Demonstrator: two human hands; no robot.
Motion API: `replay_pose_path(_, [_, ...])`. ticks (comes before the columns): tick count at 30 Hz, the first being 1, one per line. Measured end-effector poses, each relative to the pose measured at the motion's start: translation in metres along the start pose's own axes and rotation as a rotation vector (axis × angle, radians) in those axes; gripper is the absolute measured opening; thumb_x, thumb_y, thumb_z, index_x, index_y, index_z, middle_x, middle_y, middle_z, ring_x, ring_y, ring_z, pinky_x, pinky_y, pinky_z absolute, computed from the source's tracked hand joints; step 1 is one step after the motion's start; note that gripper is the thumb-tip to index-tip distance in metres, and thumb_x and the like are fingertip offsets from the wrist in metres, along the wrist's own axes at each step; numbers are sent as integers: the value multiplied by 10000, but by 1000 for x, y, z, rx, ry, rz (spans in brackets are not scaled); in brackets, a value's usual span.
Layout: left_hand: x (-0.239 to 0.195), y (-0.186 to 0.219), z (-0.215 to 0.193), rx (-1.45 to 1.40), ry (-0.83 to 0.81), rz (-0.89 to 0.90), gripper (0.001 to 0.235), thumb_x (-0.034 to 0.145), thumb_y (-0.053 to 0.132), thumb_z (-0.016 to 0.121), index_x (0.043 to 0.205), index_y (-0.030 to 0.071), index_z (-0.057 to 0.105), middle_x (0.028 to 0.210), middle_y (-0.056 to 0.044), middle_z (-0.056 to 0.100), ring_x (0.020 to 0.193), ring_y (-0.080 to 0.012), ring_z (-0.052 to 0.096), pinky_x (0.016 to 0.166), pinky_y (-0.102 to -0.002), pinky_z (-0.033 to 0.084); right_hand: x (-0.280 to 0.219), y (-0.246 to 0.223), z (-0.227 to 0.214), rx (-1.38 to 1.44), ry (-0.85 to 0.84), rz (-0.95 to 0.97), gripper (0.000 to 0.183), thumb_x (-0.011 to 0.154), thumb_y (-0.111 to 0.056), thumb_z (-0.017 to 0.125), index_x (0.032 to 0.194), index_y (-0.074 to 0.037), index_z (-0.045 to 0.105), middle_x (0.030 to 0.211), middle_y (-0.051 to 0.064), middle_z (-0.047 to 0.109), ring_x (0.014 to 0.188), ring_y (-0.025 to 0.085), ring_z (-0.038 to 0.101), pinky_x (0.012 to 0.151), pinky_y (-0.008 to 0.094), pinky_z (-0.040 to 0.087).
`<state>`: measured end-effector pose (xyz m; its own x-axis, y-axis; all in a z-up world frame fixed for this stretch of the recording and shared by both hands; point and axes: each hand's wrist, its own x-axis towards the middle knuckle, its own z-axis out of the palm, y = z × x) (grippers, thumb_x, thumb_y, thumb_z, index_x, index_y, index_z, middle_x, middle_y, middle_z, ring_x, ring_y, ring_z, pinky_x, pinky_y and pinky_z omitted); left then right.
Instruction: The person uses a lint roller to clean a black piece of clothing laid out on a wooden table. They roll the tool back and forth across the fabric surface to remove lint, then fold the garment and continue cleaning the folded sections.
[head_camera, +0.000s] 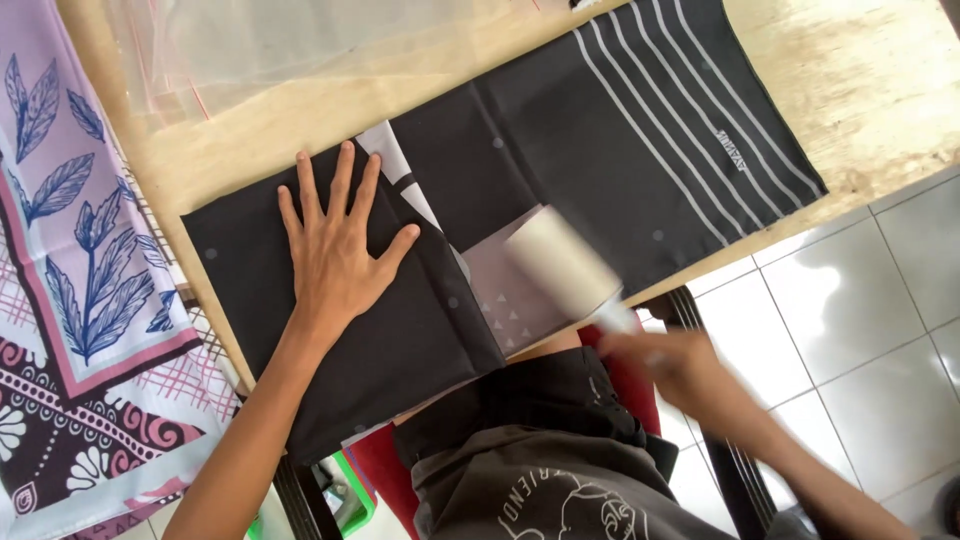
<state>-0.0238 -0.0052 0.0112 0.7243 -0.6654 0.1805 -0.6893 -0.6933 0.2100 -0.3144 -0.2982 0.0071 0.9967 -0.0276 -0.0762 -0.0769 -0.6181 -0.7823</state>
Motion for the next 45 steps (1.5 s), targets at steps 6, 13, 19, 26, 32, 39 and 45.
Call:
replay_pose_path(6, [-1,-2,2,14,14,13,770,1055,597,524,1660,183,287,1714,-105,236,1551,-454,77,1177,-756,188,-15,27,-55,-244,381,461,256,1058,35,525,1203,-12,731,693,155,660,401,147,394,393,322,319])
replay_pose_path(13, [-3,13,-15,1,84,280,719,1041,498,711,1605,138,448,1685,-131,283,1567,-400,203,1201,-714,266,-39,17,29,-42,331,249,294,997,-28,552,1241,-47,713,1049,64,758,1033,167,693,957,322,529])
replay_pose_path(19, [-6,14,-5,-57,-82,221,647,1105,514,403,1631,141,354,1702,-82,256,1572,-372,204,1232,-652,189,-16,-55,57,31,-187,-78,201,926,-46,621,1111,-99,677,740,80,668,449,202,612,374,361,475])
replay_pose_path(26, [-7,10,0,-31,-58,232,642,1107,484,512,1640,180,325,1708,-65,253,1578,-378,211,1237,-664,227,-25,-5,-5,-179,167,332,245,991,-27,558,1139,-89,743,890,89,786,586,120,597,553,297,470])
replay_pose_path(32, [-8,11,0,-13,-47,235,644,1112,489,520,1639,174,325,1704,-73,258,1570,-388,229,1234,-658,243,-16,-27,23,-60,225,71,313,900,87,524,1066,-86,723,1026,86,790,540,91,629,477,252,489])
replay_pose_path(39, [-8,11,1,-44,-54,227,660,1108,538,456,1643,177,322,1712,-60,228,1581,-376,208,1251,-635,224,9,-61,61,161,-20,25,216,944,-30,593,1101,-96,725,839,40,785,460,118,561,438,299,426])
replay_pose_path(45, [-7,10,0,-51,-63,216,659,1094,493,526,1640,182,326,1711,-61,235,1580,-372,201,1245,-645,222,-9,-13,1,-35,296,356,223,986,16,513,1041,1,729,1239,91,744,474,73,330,422,256,339])
